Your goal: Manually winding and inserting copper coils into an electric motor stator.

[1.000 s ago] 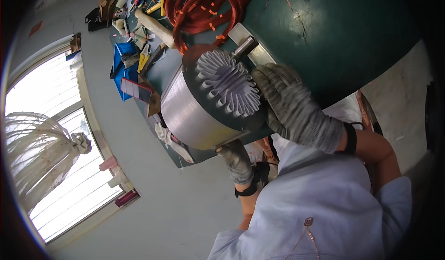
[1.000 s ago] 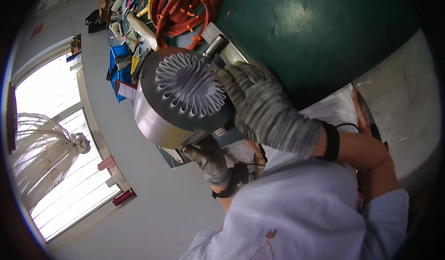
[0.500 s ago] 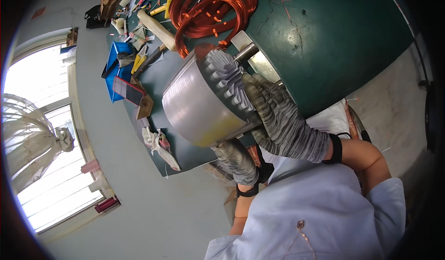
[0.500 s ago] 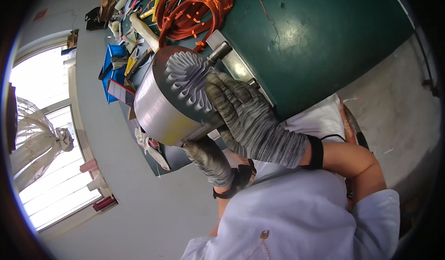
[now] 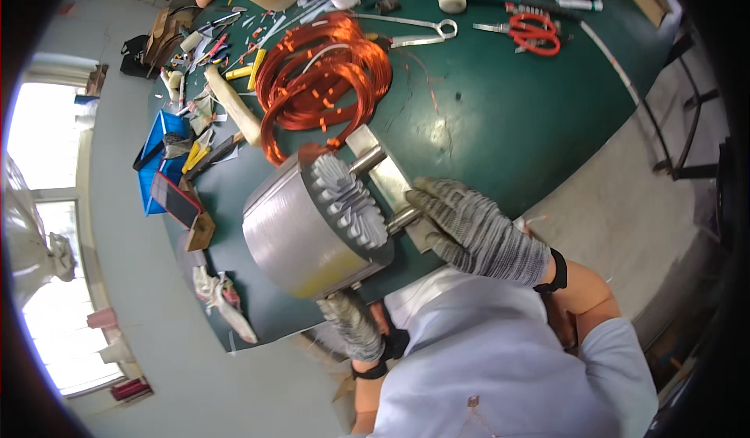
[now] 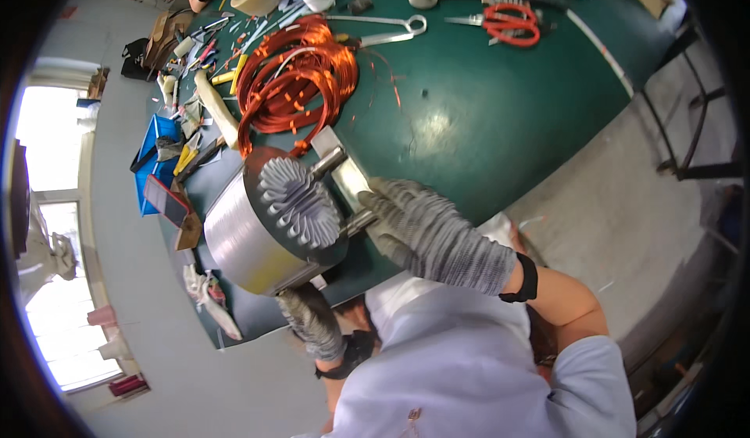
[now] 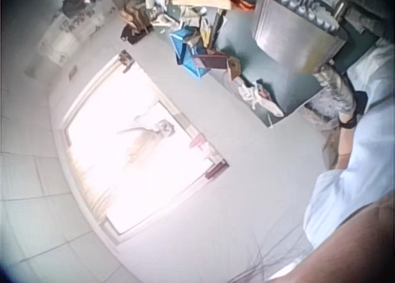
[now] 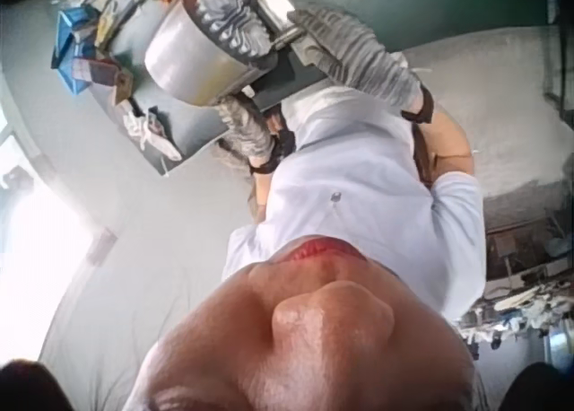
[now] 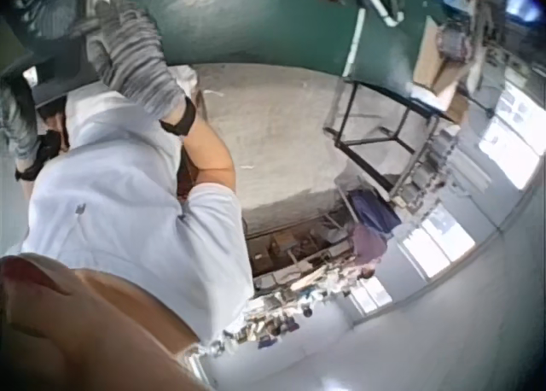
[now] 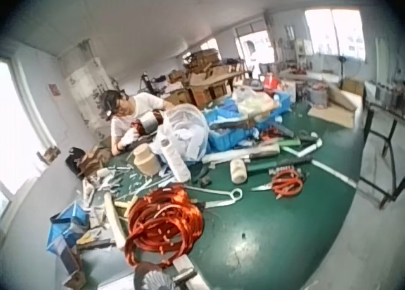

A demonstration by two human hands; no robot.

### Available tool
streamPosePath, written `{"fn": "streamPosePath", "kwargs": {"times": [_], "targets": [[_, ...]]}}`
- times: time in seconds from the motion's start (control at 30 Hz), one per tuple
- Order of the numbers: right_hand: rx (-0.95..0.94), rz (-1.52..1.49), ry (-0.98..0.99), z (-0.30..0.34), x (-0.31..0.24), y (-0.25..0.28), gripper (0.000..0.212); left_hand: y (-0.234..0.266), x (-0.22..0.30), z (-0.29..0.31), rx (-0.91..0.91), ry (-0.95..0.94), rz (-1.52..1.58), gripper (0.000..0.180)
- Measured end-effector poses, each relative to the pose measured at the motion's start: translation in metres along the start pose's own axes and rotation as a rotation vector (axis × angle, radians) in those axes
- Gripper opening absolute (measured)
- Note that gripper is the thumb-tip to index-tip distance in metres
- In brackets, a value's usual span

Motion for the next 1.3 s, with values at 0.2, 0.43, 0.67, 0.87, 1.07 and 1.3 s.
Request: {"fn": "streamPosePath", "kwargs": {"times": [0.2, 0.43, 0.67, 0.87, 1.07, 1.3], "targets": [[-0.032, 0.229, 0.017, -0.017, 0.049, 0.065, 0.039, -0.003, -0.005, -0.014, 0.000, 0.200, 0.086, 0.061], [0.443, -0.365, -1.111, -0.046, 0.248, 0.129, 0.017, 0.014, -0.040, -0.014, 0.199, 0.112, 0.012, 0.075], [0.578, -0.290, -1.022, -0.113, 0.311, 0.160, 0.023, 0.014, -0.038, -0.027, 0.194, -0.043, -0.295, 0.048], [-0.031, 0.634, 0.056, -0.188, 0.161, 0.056, 0.028, 0.005, -0.045, -0.019, 0.129, -0.063, -0.422, 0.037], [-0.033, 0.583, 0.166, -0.252, 0.205, 0.032, 0.024, 0.007, -0.031, -0.022, 0.174, -0.232, -0.483, 0.030], [0.195, 0.383, 0.396, -0.270, 0.050, 0.003, 0.022, 0.011, -0.031, -0.023, 0.157, -0.192, -0.548, 0.030]]}}
Point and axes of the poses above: each hand's wrist, its own z-axis away from the middle knuckle, its own y-axis out of the back of the hand, x = y × z, the point moved 9 cm from there along -z, towards the middle knuckle, and after that the axes turned 12 degrees about x, right-handed, at the moved point
